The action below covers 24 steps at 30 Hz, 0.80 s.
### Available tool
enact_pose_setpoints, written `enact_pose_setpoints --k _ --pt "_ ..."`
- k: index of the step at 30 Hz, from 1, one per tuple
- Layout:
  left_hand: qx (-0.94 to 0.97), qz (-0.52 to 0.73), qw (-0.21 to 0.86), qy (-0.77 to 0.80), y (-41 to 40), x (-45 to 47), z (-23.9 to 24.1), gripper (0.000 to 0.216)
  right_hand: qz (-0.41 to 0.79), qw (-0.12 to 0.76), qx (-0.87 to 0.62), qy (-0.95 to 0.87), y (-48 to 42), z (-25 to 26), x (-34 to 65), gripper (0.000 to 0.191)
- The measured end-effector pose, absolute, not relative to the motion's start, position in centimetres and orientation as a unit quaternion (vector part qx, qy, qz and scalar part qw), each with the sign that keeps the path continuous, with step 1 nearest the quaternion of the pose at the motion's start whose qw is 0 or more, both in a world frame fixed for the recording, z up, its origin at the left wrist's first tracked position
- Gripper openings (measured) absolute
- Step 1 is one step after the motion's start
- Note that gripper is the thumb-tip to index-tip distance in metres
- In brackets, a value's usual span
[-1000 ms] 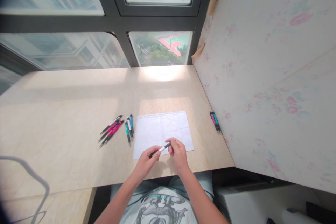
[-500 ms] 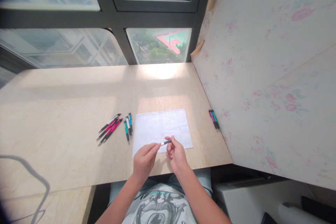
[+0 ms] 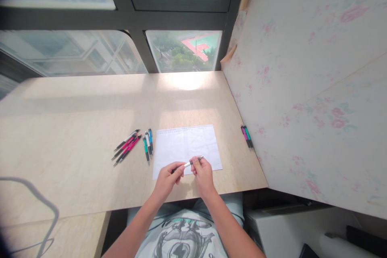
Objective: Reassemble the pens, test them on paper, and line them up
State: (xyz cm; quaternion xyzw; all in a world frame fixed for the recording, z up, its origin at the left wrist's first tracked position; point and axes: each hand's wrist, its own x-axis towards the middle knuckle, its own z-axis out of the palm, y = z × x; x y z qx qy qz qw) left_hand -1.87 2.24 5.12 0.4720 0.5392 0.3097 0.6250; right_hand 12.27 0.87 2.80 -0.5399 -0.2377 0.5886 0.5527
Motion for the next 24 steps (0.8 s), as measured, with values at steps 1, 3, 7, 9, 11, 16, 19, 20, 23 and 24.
enact_pose_setpoints --k 1,3,7,9,11,16,19,20,23,24 --pt "0.441 0.304 0.656 0.532 2.5 -1.9 5.2 0.029 0.582 0.553 -0.543 -0.248 0.8 2.7 12.3 0.035" --pt "0.38 0.289 0.712 0.515 2.8 -1.9 5.4 0.03 0.569 0.554 -0.547 -0.265 0.7 2.7 12.5 0.034" --pt "0.297 0.281 0.776 0.48 3.1 -1.9 5.7 0.03 0.561 0.564 -0.541 -0.275 0.6 3.0 12.6 0.034" --pt "0.271 0.311 0.777 0.476 2.8 -1.5 5.8 0.031 0.563 0.574 -0.538 -0.253 0.8 3.4 12.6 0.034" --pt "0.264 0.361 0.753 0.482 2.3 -1.0 5.7 0.036 0.571 0.589 -0.532 -0.21 1.1 3.9 12.4 0.035" --pt "0.31 0.46 0.646 0.524 1.5 0.2 4.9 0.041 0.617 0.588 -0.505 -0.137 1.6 5.1 11.6 0.037" --pt "0.284 0.515 0.636 0.501 1.8 0.9 4.8 0.034 0.616 0.601 -0.493 -0.127 1.7 5.6 10.8 0.036" --pt "0.26 0.533 0.642 0.486 1.9 1.1 4.9 0.032 0.606 0.61 -0.493 -0.131 1.7 5.7 10.6 0.035" --pt "0.152 0.565 0.676 0.448 2.3 1.9 5.8 0.029 0.556 0.628 -0.515 -0.177 1.9 5.9 10.2 0.032" --pt "0.116 0.562 0.692 0.438 2.4 2.1 6.2 0.027 0.535 0.627 -0.527 -0.206 1.9 6.0 10.3 0.031"
